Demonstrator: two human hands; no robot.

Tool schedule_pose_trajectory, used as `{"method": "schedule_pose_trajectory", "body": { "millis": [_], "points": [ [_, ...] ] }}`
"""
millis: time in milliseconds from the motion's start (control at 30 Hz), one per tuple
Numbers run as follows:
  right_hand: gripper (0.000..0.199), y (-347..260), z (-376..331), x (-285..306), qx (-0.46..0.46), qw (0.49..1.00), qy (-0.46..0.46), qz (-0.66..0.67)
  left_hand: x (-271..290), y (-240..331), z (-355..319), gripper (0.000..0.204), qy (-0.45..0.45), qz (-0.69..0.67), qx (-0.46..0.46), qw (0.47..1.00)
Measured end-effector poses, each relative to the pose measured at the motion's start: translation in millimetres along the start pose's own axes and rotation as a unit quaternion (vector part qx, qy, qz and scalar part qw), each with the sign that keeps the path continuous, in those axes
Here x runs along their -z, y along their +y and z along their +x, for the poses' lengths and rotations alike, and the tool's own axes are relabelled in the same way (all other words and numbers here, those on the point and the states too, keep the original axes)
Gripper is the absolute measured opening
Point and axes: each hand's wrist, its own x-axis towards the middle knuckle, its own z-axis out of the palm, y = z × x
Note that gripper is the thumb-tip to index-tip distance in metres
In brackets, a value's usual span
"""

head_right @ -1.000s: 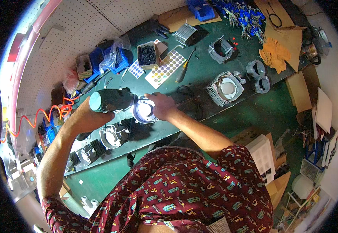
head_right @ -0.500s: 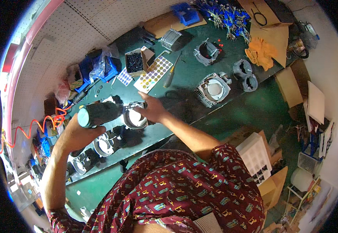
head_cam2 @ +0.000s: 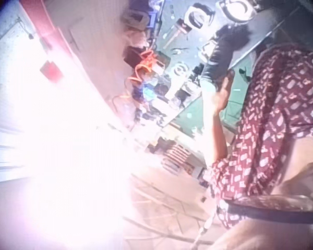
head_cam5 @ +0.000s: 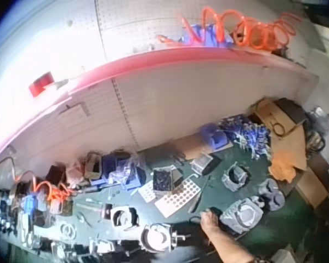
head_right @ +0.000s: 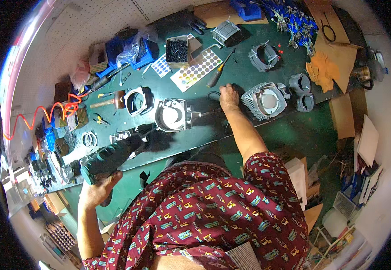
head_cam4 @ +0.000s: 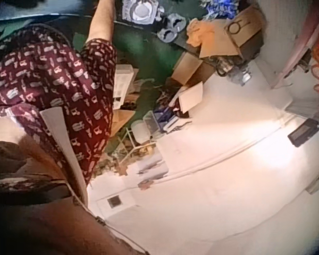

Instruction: The person retrieves a metal component from a box and returns to a workbench. They use a cordless drill to fasten screws into the component, repeatedly picking up screws and tightening them into place.

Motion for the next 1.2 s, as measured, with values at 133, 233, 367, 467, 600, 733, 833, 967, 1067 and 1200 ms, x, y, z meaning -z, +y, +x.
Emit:
{"method": "schedule_pose_trajectory", "body": {
  "millis": [133,233,367,467,600,733,833,967,1067,1200],
  "points": [
    [0.017,0,5,5,0.007,0.999,-0.027,-0.047,-14,-5,-1,0.044,-0.001,-0.079,-0.023,0.997],
    [0.020,-6,3,14,-0.001,0.993,0.083,0.086,-22,-13,5,0.043,0.000,-0.101,-0.053,0.993],
    [0.024,-20,4,16,-0.094,0.903,0.142,0.395,-27,-17,18,0.043,0.008,-0.080,-0.085,0.993],
    [0.020,-54,-9,36,-0.120,0.807,0.083,0.572,-32,-30,35,0.045,0.027,-0.084,-0.138,0.987],
    [0.023,-99,-43,85,-0.126,0.744,-0.009,0.656,-28,-9,56,0.042,0.011,-0.089,-0.122,0.989],
    [0.026,-122,-55,96,-0.059,0.804,-0.012,0.592,-30,-6,69,0.044,0.011,-0.080,-0.144,0.986],
    [0.033,-126,-63,88,0.068,0.863,0.029,0.500,-30,-3,68,0.045,0.012,-0.092,-0.135,0.986],
    [0.033,-130,-72,93,0.165,0.908,0.051,0.382,-26,5,68,0.045,0.008,-0.044,-0.108,0.993],
    [0.031,-127,-74,80,0.167,0.914,0.069,0.363,-27,3,70,0.043,0.014,-0.024,-0.152,0.988],
    [0.031,-125,-71,76,0.185,0.900,0.056,0.390,-16,22,74,0.037,-0.002,0.009,-0.166,0.986]
  ]
}}
